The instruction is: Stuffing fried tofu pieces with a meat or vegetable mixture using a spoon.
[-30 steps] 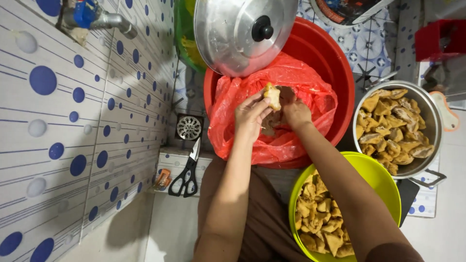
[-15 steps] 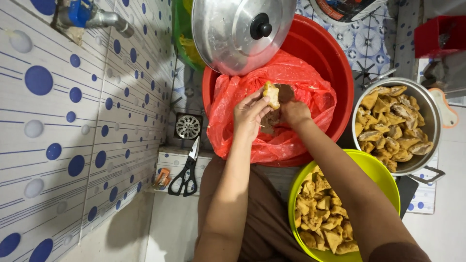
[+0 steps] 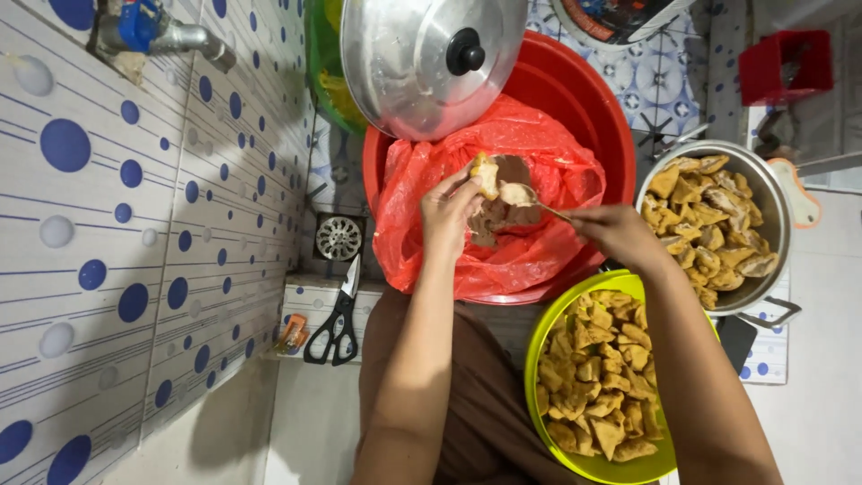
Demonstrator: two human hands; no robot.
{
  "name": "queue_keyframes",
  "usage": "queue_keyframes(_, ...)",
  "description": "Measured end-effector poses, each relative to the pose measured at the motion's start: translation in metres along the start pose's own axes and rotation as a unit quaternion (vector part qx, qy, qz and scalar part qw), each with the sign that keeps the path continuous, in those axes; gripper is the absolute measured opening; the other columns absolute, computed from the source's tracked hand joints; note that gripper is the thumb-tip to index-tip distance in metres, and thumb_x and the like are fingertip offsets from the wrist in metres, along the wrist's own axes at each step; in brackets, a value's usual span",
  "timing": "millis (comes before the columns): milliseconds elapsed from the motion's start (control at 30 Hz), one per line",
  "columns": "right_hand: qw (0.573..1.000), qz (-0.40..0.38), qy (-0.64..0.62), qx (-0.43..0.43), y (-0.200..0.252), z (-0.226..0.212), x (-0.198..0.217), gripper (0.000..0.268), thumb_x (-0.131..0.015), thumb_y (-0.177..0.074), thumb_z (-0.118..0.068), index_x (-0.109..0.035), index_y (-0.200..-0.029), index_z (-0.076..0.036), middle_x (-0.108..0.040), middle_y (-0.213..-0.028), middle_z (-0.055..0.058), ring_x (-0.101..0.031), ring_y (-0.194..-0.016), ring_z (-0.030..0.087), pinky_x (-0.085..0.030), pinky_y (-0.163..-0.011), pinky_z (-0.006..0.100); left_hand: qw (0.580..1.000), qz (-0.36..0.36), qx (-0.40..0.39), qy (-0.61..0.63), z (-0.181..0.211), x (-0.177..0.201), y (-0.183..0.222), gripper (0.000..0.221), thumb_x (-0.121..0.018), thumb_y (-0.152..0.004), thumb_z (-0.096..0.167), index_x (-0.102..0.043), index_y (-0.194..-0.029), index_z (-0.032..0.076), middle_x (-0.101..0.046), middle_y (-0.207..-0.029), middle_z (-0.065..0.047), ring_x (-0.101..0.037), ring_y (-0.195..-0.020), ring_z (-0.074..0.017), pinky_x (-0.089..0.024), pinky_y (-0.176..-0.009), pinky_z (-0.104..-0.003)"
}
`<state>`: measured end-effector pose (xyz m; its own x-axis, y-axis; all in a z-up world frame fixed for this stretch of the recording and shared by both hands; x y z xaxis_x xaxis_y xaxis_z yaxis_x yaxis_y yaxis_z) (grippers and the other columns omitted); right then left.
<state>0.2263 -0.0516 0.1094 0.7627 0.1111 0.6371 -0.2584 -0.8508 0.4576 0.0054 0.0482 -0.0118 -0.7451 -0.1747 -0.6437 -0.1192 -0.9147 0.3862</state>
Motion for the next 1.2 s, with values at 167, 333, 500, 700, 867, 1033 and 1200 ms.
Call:
queue_keyframes(167,0.974,0.055,-0.213,0.055,0.038,0.022,-0.007,0.026,-0.066,-0.095,-0.001,-0.071,-0.120,0.002,-0.065,-0.065,0.012,-0.045,-0.048,0.005,-0.033,-0.041,0.018,1.000,0.000,0.027,-0.009,-0.010,-0.006,0.000,0.037,-0.084,-0.083,0.004,-0.071,-0.116,-0.008,-0.072,-0.108,-0.021,-0.068,-0.090,-0.0238,-0.062,-0.084,-0.050)
queue_keyframes(333,0.950,0.176,-0.142,0.214,0.045,0.014,-0.037,0.026,-0.071,-0.096,-0.001,-0.075,-0.121,-0.006,-0.073,-0.085,0.014,-0.068,-0.091,0.020,-0.053,-0.087,0.034,0.996,-0.006,0.084,-0.007,-0.037,-0.007,0.000,0.032,-0.084,-0.083,0.008,-0.075,-0.112,-0.004,-0.072,-0.097,-0.018,-0.072,-0.082,-0.0265,-0.065,-0.076,-0.047)
queue_keyframes(500,0.927,0.233,-0.109,0.273,0.037,0.017,-0.061,0.033,-0.069,-0.095,0.006,-0.075,-0.125,-0.008,-0.070,-0.086,0.014,-0.067,-0.080,0.020,-0.053,-0.074,0.033,0.994,-0.020,0.108,0.007,-0.025,-0.012,0.008,0.027,-0.082,-0.084,0.008,-0.075,-0.107,-0.004,-0.071,-0.092,-0.014,-0.072,-0.082,-0.0246,-0.066,-0.076,-0.045)
queue_keyframes(700,0.927,0.251,0.032,0.278,0.037,0.019,-0.073,0.043,-0.064,-0.099,0.002,-0.071,-0.136,-0.018,-0.071,-0.095,0.011,-0.069,-0.080,0.025,-0.055,-0.069,0.034,0.978,-0.026,0.175,0.113,-0.017,-0.010,0.007,0.019,-0.080,-0.085,0.007,-0.073,-0.097,-0.005,-0.071,-0.087,-0.017,-0.075,-0.077,-0.0281,-0.068,-0.074,-0.041)
queue_keyframes(867,0.923,0.249,0.092,0.280,0.041,0.019,-0.075,0.046,-0.060,-0.099,0.001,-0.070,-0.139,-0.020,-0.070,-0.096,0.012,-0.070,-0.078,0.029,-0.056,-0.068,0.036,0.959,-0.014,0.227,0.171,-0.037,0.005,-0.002,0.014,-0.078,-0.087,0.003,-0.073,-0.096,-0.006,-0.070,-0.088,-0.017,-0.075,-0.079,-0.0289,-0.069,-0.076,-0.042)
queue_keyframes(1033,0.928,0.232,0.108,0.272,0.054,0.018,-0.069,0.050,-0.057,-0.098,0.002,-0.067,-0.142,-0.022,-0.068,-0.102,0.011,-0.070,-0.086,0.032,-0.057,-0.072,0.039,0.945,-0.001,0.246,0.217,-0.049,0.010,-0.008,0.016,-0.077,-0.088,0.000,-0.071,-0.099,-0.010,-0.071,-0.092,-0.019,-0.074,-0.084,-0.0312,-0.067,-0.081,-0.047)
queue_keyframes(1200,0.916,0.247,0.179,0.262,0.058,0.036,-0.049,0.049,-0.057,-0.097,0.003,-0.070,-0.138,-0.020,-0.069,-0.098,0.014,-0.070,-0.082,0.033,-0.057,-0.070,0.040,0.954,-0.020,0.215,0.209,-0.032,0.005,-0.007,0.023,-0.077,-0.090,0.002,-0.070,-0.109,-0.009,-0.070,-0.105,-0.023,-0.073,-0.095,-0.0356,-0.066,-0.086,-0.051)
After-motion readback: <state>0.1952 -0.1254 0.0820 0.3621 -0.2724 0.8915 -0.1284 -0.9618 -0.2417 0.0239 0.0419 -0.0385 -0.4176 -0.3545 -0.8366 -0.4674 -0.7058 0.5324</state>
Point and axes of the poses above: each hand's wrist, its own y-axis away from the middle knuckle, its own x-axis out of the back of the hand, z = x × y, the point moved 5 cm from there along -y, towards the middle knuckle
